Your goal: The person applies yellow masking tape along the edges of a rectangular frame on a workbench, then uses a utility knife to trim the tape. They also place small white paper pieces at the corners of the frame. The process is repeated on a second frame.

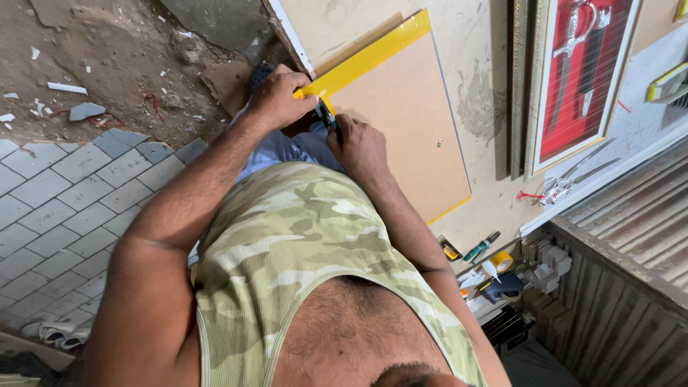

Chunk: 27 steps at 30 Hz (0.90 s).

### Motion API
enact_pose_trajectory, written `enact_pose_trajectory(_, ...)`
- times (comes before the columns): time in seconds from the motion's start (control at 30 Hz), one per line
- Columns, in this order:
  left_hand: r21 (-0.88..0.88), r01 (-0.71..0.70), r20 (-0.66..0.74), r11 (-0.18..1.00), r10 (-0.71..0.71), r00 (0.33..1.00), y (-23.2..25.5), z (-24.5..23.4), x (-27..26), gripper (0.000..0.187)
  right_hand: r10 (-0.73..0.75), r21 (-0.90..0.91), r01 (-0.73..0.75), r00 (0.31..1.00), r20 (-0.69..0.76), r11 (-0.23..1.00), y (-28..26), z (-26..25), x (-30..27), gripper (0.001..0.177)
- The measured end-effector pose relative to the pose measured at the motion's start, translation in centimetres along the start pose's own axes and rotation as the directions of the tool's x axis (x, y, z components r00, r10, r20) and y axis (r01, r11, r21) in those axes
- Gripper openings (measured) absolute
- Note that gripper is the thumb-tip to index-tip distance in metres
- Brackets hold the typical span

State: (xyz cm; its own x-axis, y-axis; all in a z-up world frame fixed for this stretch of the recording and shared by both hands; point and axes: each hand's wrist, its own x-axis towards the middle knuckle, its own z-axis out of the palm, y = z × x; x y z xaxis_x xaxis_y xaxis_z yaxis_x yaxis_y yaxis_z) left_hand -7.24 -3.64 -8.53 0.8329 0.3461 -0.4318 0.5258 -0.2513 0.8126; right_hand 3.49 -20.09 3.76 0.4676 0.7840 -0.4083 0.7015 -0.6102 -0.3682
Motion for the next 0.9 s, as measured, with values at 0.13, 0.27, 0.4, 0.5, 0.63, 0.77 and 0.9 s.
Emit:
enact_pose_trajectory(0.13, -0.018, 0.006, -0.019, 1.000, -0.007, 1.000, -0.7, 0.6, -0.1, 0.035, 0.025, -0.073, -0.021, 0.999, 0.047, 0.997, -0.6, 0.2, 0.5, 0.023)
enact_pose_trajectory(0.27, 0.031, -0.054, -0.052, 0.998, 0.056, 0.997, -1.5, 1.0, 0.4, 0.034, 0.029, -0.055, -0.027, 0.999, 0.028, 0.998, 0.6, -1.0, -0.9, 0.024)
enact_pose_trajectory(0.4, 0.158, -0.091, -0.136, 0.983, 0.113, 0.984, -2.2, 0.0, 0.2, 0.026, 0.112, -0.028, -0.116, 0.987, -0.115, 0.993, 4.1, -2.9, -3.9, 0.024)
enact_pose_trajectory(0.5, 0.111, 0.081, -0.075, 0.991, -0.073, 0.994, -2.4, -2.1, -0.9, 0.035, 0.273, -0.155, -0.300, 0.946, -0.173, 0.941, 6.4, -3.3, -4.8, 0.036)
enact_pose_trajectory(0.63, -0.267, 0.113, -0.132, 0.957, -0.152, 0.979, -1.0, -3.7, -2.9, 0.048, 0.021, -0.172, -0.097, 0.917, -0.399, 0.980, 7.0, -2.8, -4.5, 0.034)
enact_pose_trajectory(0.77, -0.428, -0.081, -0.320, 0.900, -0.067, 0.945, 2.5, -2.3, -4.2, 0.043, -0.299, -0.132, 0.268, 0.854, -0.427, 0.954, 5.5, -1.6, -1.4, 0.028)
enact_pose_trajectory(0.9, -0.019, -0.307, -0.473, 0.951, 0.262, 0.841, 5.8, 0.1, -4.5, 0.043, -0.555, -0.196, 0.519, 0.791, -0.257, 0.832, 4.8, -1.1, 2.9, 0.037)
